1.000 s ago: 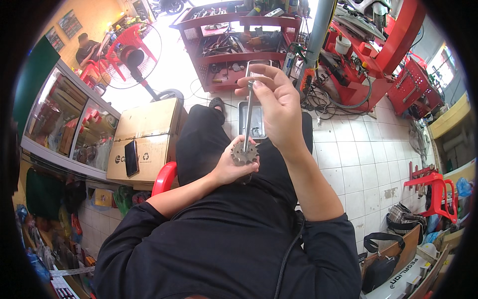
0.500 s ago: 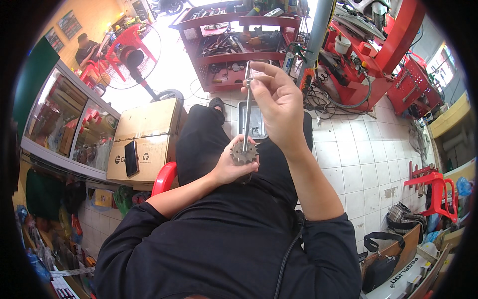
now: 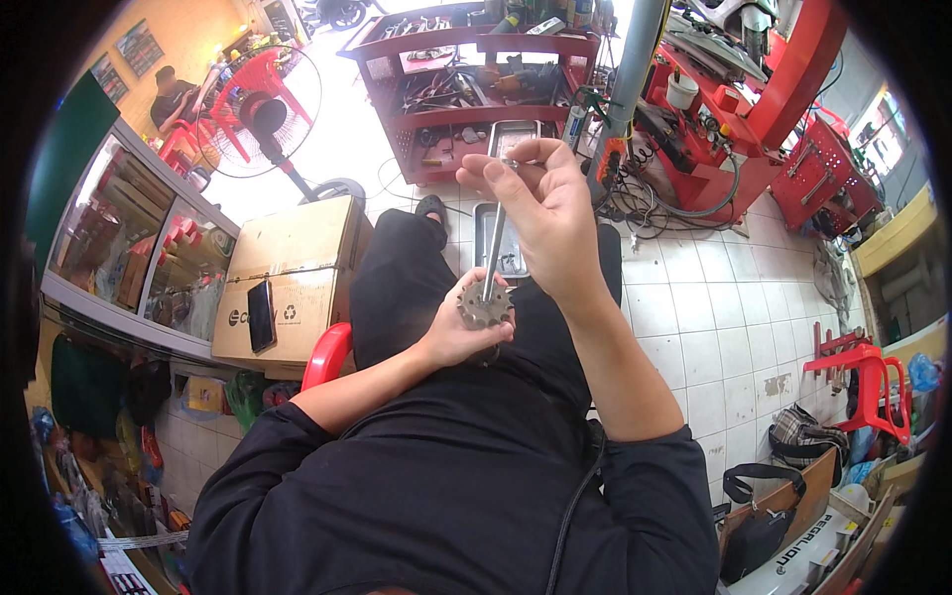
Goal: The person sits on a stool and uses a metal rod to manipulate a small, toothed mechanical part held in their left hand. They then stand up, walk to a workbench, and place the part into a metal tray before sitting back down to continue handling the components.
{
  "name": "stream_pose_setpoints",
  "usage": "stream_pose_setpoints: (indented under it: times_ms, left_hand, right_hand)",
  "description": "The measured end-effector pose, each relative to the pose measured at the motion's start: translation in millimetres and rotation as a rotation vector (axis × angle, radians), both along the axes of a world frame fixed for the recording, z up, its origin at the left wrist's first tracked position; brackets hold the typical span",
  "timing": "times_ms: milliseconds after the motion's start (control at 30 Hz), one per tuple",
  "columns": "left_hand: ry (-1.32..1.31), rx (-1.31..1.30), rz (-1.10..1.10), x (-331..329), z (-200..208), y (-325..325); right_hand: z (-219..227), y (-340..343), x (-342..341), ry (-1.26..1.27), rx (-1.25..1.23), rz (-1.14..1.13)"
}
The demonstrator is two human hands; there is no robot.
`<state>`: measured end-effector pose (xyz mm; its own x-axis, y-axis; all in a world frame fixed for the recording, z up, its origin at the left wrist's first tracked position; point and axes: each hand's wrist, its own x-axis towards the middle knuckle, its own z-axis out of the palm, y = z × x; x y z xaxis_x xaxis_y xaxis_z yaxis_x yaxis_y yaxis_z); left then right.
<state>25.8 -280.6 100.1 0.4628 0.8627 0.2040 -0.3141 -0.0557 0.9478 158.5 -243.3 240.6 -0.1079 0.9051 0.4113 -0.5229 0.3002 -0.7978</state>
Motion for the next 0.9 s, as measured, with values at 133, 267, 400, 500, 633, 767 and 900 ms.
stream_pose_setpoints:
  times_ms: [133,267,400,500,633,767,900]
  left_hand:
    - [-0.004,0.023,0.005,-1,-3,2]
    - [-0.004,0.01,0.006,-1,-3,2]
    - [-0.026,-0.022,-0.001,-1,0,2]
    - [-0.032,-0.02,0.002,-1,-1,2]
    - [-0.068,-0.086,0.037,2,-1,-1]
    - [-0.035,-0.077,0.036,1,-3,0]
    - [-0.048,-0.075,0.003,1,1,1]
  right_hand:
    - [0,3,5,-0.095,-0.025,0.014]
    - [-5,7,8,-0.163,-0.01,-0.053]
    - [-2,2,1,-0.113,0.034,-0.142]
    - [-4,1,-1,-0.218,0.091,-0.211]
    - [-9,3,-1,-0.296,0.166,-0.231]
    - [-4,1,0,-0.242,0.111,-0.174]
    - [-4,1,-2,-0.132,0.063,-0.119]
